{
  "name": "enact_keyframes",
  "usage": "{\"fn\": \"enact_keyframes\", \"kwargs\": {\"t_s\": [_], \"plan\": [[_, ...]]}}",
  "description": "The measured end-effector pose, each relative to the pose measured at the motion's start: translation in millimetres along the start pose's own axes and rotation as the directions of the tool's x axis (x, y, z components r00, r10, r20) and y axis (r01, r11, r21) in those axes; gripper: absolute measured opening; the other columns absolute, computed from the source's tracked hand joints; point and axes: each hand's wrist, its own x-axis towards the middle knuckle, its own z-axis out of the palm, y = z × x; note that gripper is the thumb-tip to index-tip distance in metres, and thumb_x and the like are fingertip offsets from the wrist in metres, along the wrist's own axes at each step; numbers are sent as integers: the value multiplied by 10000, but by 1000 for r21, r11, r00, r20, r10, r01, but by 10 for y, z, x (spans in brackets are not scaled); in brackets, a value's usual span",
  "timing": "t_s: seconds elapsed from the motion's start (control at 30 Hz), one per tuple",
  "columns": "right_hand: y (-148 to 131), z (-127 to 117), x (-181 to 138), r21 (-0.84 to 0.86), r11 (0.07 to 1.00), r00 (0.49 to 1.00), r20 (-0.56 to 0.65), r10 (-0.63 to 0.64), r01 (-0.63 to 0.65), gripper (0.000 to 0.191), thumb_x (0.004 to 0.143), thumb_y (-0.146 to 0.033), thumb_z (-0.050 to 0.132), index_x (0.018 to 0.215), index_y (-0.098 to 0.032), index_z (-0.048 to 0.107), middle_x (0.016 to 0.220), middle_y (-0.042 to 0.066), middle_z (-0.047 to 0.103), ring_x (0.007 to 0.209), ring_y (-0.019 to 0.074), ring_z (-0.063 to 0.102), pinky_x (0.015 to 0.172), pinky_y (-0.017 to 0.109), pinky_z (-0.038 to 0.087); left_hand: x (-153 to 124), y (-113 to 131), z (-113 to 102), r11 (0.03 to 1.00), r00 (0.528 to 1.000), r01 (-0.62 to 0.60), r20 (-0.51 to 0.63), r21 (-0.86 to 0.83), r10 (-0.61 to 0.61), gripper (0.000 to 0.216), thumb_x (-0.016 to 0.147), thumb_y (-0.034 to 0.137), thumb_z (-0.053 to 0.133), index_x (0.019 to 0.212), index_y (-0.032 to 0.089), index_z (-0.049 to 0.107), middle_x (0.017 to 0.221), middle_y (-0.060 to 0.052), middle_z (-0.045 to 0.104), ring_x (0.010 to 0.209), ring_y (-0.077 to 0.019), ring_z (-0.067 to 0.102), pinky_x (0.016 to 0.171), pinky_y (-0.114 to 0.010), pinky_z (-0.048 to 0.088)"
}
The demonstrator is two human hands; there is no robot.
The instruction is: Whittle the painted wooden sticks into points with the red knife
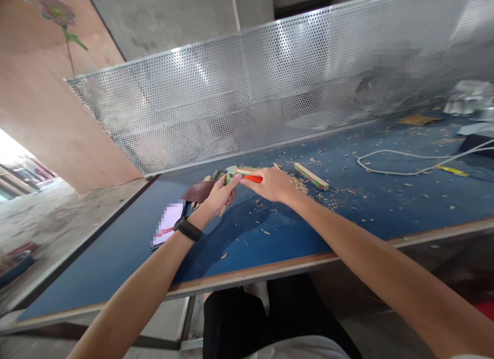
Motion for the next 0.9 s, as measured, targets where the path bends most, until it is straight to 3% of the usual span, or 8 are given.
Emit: {"fn": "enact_keyframes", "kwargs": {"t_s": [0.2, 0.47, 0.63, 0.9], "plan": [[-48, 56, -27, -118, 992, 995, -94, 35, -46, 569, 940, -758, 535, 1226, -364, 829, 989, 85, 829, 870, 295, 734, 685, 392, 477, -17, 33, 11, 999, 999, 49, -14, -25, -49, 386, 962, 539, 710, 887, 230, 491, 520, 104, 373, 371, -51, 335, 381, -216, 231], [-228, 63, -86, -224, 969, 986, -151, 68, -101, 537, 970, -722, 521, 1208, -360, 837, 892, 84, 816, 766, 280, 708, 642, 383, 450, 1, 16, 18, 991, 991, 113, -61, -66, -118, 415, 946, 542, 728, 856, 239, 459, 543, 93, 406, 381, -46, 336, 388, -214, 213], [-234, 88, -95, -266, 956, 982, -174, 79, -124, 566, 967, -740, 515, 1245, -355, 824, 815, 96, 786, 720, 274, 687, 617, 370, 418, -13, 15, 50, 989, 990, 109, -77, -100, -117, 407, 962, 542, 705, 859, 238, 456, 532, 101, 379, 378, -46, 324, 402, -223, 203], [-275, 120, -99, -393, 911, 969, -247, 26, -124, 529, 1020, -669, 464, 1182, -318, 825, 850, 117, 787, 740, 290, 690, 608, 357, 355, -14, -67, 178, 995, 980, 66, -183, -75, -78, 435, 961, 644, 644, 920, 236, 499, 488, 100, 378, 361, -76, 337, 405, -238, 220]]}}
